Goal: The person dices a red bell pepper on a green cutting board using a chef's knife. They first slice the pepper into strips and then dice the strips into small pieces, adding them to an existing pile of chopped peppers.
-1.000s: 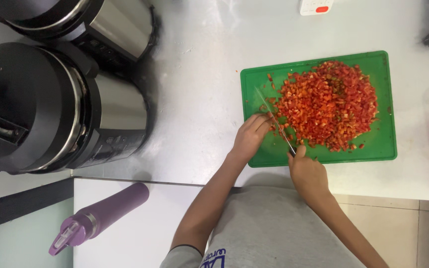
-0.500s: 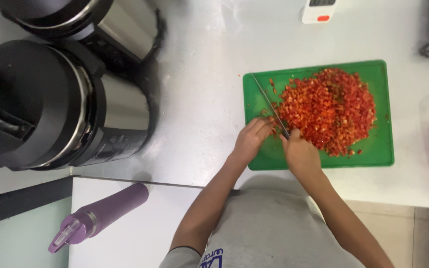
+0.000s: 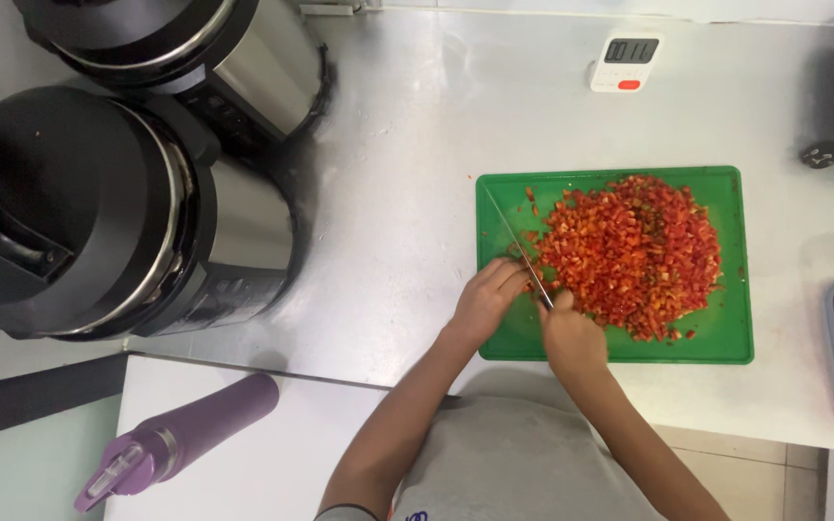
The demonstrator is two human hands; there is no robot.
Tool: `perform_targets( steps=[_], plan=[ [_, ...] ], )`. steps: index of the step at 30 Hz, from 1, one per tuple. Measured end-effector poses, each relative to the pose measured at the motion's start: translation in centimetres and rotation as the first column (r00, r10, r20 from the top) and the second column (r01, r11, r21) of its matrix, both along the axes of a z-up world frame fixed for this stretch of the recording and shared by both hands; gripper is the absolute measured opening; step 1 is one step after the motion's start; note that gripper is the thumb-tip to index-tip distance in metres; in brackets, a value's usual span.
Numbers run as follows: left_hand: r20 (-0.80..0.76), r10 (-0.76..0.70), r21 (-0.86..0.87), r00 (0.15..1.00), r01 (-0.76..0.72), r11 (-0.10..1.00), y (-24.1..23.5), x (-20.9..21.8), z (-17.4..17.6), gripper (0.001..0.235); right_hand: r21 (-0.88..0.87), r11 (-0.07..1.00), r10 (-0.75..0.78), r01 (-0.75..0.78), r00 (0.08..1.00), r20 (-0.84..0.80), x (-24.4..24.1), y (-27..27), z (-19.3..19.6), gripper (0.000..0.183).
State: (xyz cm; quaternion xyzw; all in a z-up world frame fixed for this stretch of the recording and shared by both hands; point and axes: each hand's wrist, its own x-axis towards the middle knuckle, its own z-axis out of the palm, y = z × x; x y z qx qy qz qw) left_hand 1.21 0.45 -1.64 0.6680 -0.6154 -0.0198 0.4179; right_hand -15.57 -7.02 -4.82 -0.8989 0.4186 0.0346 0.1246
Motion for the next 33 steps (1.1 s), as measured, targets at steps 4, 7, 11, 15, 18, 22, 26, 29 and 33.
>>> perform_targets(
  steps=[4,7,11,15,18,22,26,29,33],
  plan=[
    [0.017,0.019,-0.049,1.000,-0.018,0.999,0.0,-0.2,0.6,0.027,0.002,1.000,-0.006,0.006,0.999,-0.044,0.4,-0.3,0.1,0.040],
    [0.061,0.036,-0.070,0.997,-0.032,0.997,0.1,0.2,1.1,0.029,0.060,0.998,-0.018,0.021,0.999,-0.051,-1.7,0.3,1.5,0.041],
    [0.011,0.026,-0.075,1.000,-0.025,0.997,0.5,-0.1,0.8,0.027,0.116,0.993,-0.007,0.026,0.988,-0.156,-4.9,1.2,3.0,0.041],
    [0.060,0.042,-0.068,0.997,-0.038,0.997,0.0,0.3,0.4,0.022,0.126,0.991,-0.033,0.051,0.990,-0.139,-4.1,0.7,2.8,0.040],
    [0.036,0.038,-0.072,0.999,-0.035,0.997,0.2,0.0,0.1,0.022,0.096,0.994,-0.042,0.052,0.994,-0.103,-2.2,0.5,1.6,0.042],
    [0.018,0.039,-0.058,0.999,-0.038,0.998,0.4,0.1,-0.1,0.020,0.024,1.000,-0.016,0.018,0.997,-0.072,1.2,-0.3,-0.4,0.042],
    [0.021,0.022,-0.015,1.000,-0.021,1.000,0.7,-0.1,-0.1,0.020,-0.049,0.998,0.026,-0.030,0.997,-0.067,-0.6,0.5,-0.4,0.044],
    [0.076,0.077,-0.059,0.994,-0.072,0.996,0.5,0.1,0.0,0.023,0.097,0.993,-0.052,0.069,0.984,-0.169,-3.4,1.4,0.9,0.044],
    [0.054,0.066,-0.076,0.996,-0.061,0.995,0.7,-0.2,-0.5,0.020,0.046,0.998,-0.042,0.048,0.992,-0.116,-3.0,1.4,0.9,0.041]
  ],
)
